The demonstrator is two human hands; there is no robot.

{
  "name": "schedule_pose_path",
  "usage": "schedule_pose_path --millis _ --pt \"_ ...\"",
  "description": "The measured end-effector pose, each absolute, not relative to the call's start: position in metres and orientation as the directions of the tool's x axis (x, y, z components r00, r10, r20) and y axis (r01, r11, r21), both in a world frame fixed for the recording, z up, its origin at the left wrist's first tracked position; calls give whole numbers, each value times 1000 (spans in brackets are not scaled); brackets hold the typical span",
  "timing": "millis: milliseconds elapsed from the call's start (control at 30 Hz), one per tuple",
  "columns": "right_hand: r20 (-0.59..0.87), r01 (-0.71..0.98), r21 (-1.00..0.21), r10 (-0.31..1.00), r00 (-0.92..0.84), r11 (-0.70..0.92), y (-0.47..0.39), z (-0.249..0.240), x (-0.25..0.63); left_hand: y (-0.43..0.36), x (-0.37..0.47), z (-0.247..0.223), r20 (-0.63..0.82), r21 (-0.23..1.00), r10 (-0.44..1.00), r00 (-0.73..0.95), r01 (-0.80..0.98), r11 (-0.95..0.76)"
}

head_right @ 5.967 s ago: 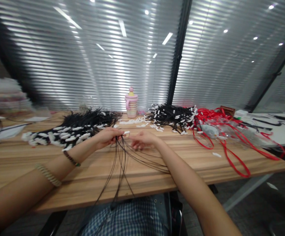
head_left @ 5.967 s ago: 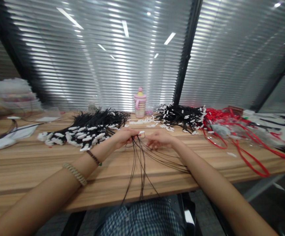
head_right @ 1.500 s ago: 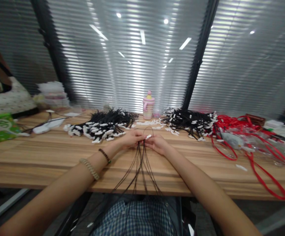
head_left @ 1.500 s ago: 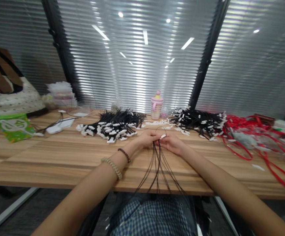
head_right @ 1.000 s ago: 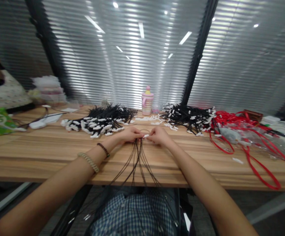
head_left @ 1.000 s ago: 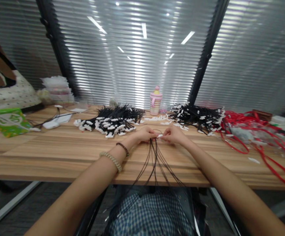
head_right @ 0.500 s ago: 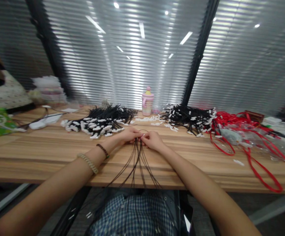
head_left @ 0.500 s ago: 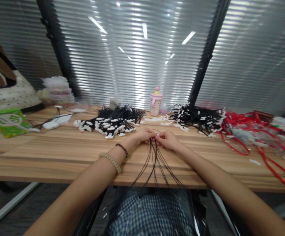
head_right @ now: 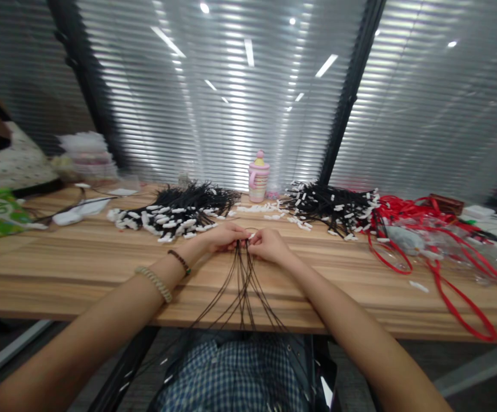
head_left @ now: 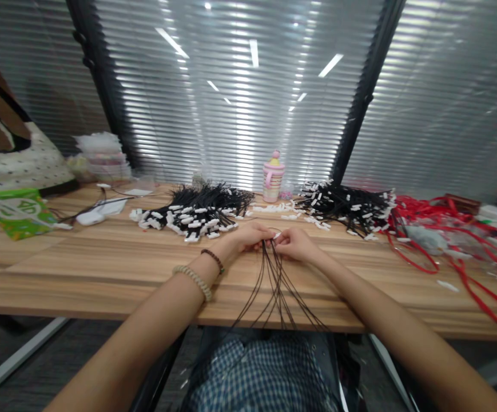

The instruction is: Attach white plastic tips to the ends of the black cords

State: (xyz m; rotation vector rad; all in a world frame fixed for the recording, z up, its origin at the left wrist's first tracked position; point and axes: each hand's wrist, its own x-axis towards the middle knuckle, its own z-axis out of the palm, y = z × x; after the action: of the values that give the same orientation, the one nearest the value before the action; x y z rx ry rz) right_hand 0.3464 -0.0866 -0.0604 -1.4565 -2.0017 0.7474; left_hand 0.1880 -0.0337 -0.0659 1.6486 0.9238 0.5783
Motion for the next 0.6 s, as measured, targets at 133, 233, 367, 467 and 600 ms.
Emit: schedule_pose_path --millis 133,233,367,467,600 --pt "71 578 -791 968 -239 201 -90 -45 358 -36 189 -63 -114 954 830 547 293 -62" --pt "42 447 -871 936 -349 206 -93 -33 368 -37 189 -61 -123 952 832 541 302 -56" --pt "-7 297 -945 903 -430 134 -97 -17 379 -36 188 -62 -124 957 817 564 285 -51" --pt "-16 167 -983 884 -468 70 -102 -7 388 -34 187 -64 -126 954 811 571 294 -59" --pt "-4 72 -997 879 -477 35 -109 0 400 -34 188 -64 -126 958 818 561 284 -47"
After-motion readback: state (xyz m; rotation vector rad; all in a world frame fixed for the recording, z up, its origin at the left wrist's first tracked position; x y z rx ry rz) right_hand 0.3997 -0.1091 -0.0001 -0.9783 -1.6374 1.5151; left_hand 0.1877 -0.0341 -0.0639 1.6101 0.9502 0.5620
